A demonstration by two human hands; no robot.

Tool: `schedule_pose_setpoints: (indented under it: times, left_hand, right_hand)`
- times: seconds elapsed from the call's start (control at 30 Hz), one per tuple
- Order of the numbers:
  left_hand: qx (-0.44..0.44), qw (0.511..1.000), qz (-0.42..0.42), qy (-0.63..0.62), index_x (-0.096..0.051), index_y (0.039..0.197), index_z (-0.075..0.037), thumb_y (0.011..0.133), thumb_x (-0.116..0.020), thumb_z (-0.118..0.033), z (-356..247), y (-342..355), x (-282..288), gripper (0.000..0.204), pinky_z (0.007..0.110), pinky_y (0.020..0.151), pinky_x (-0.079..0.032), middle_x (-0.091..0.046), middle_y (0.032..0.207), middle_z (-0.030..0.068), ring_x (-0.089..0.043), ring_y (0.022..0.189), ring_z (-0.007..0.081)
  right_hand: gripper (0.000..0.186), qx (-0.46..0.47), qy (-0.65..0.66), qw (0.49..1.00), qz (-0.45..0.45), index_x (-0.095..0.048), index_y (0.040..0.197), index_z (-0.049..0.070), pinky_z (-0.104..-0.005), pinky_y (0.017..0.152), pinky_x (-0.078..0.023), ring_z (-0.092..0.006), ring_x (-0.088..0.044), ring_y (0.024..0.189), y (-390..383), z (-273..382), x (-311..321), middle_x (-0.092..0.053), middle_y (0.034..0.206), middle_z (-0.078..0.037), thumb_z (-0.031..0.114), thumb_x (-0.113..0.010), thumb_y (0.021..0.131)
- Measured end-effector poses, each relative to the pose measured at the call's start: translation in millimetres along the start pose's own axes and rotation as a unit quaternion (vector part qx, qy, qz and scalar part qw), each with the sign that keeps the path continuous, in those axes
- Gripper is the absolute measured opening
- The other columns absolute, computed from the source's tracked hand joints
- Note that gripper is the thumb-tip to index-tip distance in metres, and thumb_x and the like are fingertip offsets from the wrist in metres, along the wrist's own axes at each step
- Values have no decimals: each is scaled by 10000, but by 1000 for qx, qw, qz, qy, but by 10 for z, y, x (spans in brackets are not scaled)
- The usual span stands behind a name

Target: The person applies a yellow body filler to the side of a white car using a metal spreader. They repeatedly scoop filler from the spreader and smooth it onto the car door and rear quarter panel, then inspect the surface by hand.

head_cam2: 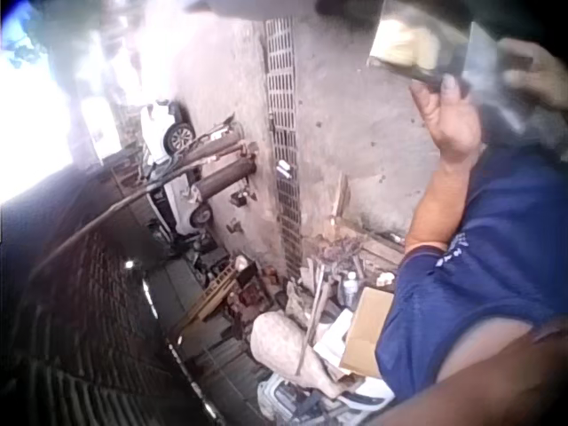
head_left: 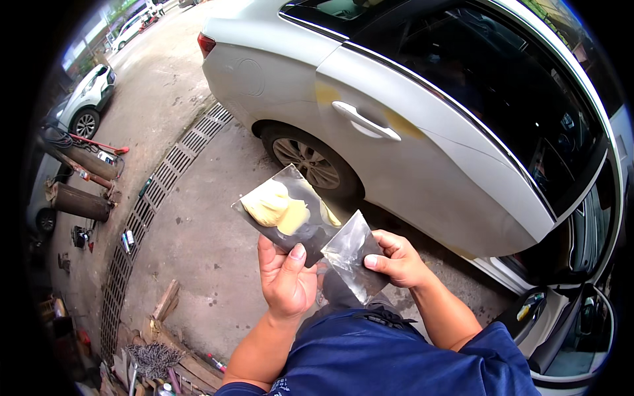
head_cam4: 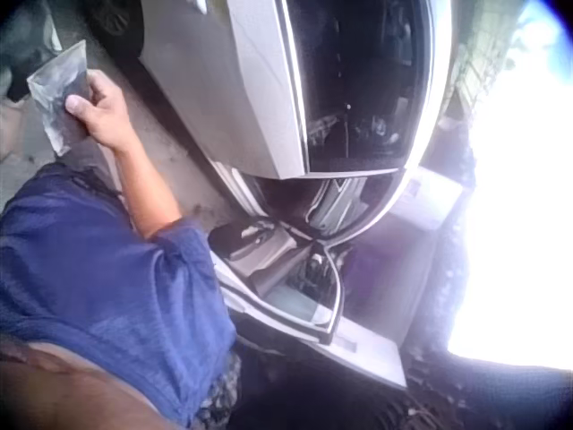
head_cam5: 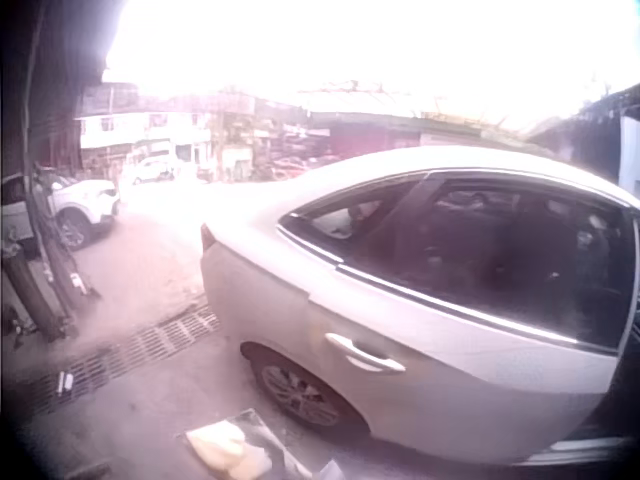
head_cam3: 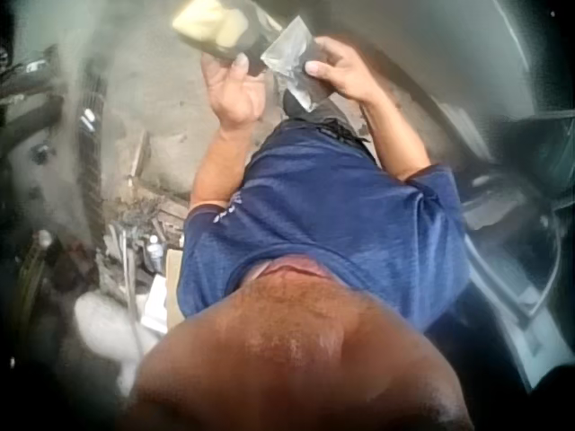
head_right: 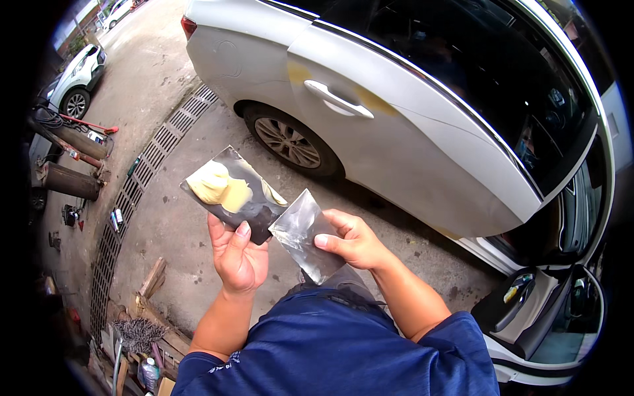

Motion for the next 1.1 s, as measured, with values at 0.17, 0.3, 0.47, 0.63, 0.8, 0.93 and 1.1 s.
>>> schedule_pose_setpoints:
  times: [0.17,0.3,0.47,0.63,0.8,0.93,1.1]
  left_hand:
    - [33,994,56,89,-334,1428,-36,945,-415,38,-207,247,250,495,371,1032,-393,-475,1369,134,-492,1232,248]
    - [43,903,119,411,-419,1378,21,943,-473,9,-535,538,584,438,304,935,-435,-570,1247,169,-581,1090,249]
    - [-76,755,191,622,-501,1306,33,886,-492,43,-1129,1134,528,420,320,846,-489,-611,1119,246,-633,981,308]
    - [0,662,226,714,-537,1277,10,866,-502,46,-1406,1544,878,413,298,821,-501,-633,1063,228,-646,953,275]
    - [149,927,40,341,-510,1278,44,917,-537,-11,-1509,1702,1709,366,304,913,-473,-642,1126,107,-608,1017,161]
    - [146,970,81,178,-487,1298,46,920,-570,-35,-1423,2004,1827,396,312,961,-447,-620,1172,116,-587,1066,168]
    - [206,951,133,187,-489,1299,38,919,-553,-1,-1613,2423,2236,386,317,938,-473,-614,1185,123,-588,1075,182]
  right_hand:
    - [330,36,8,998,46,-510,1124,15,-273,890,-433,-107,-544,1012,707,-22,-272,-608,1050,-42,102,-692,863]
    - [317,82,-12,994,73,-505,1062,33,-250,846,-407,-72,-492,955,1338,118,-521,-558,979,-5,98,-719,838]
    - [366,111,-28,989,97,-510,1069,49,-215,754,-361,-38,-415,838,2014,376,-728,-489,905,42,98,-752,799]
    - [481,188,-30,974,124,-480,1282,12,-298,928,-429,-118,-535,1090,2469,886,-881,-590,1198,-72,1,-674,842]
    - [497,430,-211,852,213,-631,1167,46,-380,902,-486,-289,-614,1024,2661,1287,-1212,-618,1116,-143,-150,-570,714]
    - [603,325,-303,864,237,-646,1196,103,-357,873,-499,-332,-567,1125,2822,1089,-1414,-534,1267,-159,-151,-551,658]
    - [585,270,-443,845,129,-652,1186,165,-392,888,-471,-321,-554,1085,3226,941,-1520,-540,1240,-132,-51,-595,646]
Point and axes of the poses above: each hand's wrist, its own y-axis towards the middle knuckle, its own x-axis out of the back of the hand, z = x × y, the point moved 5 cm from there along y, towards the middle knuckle
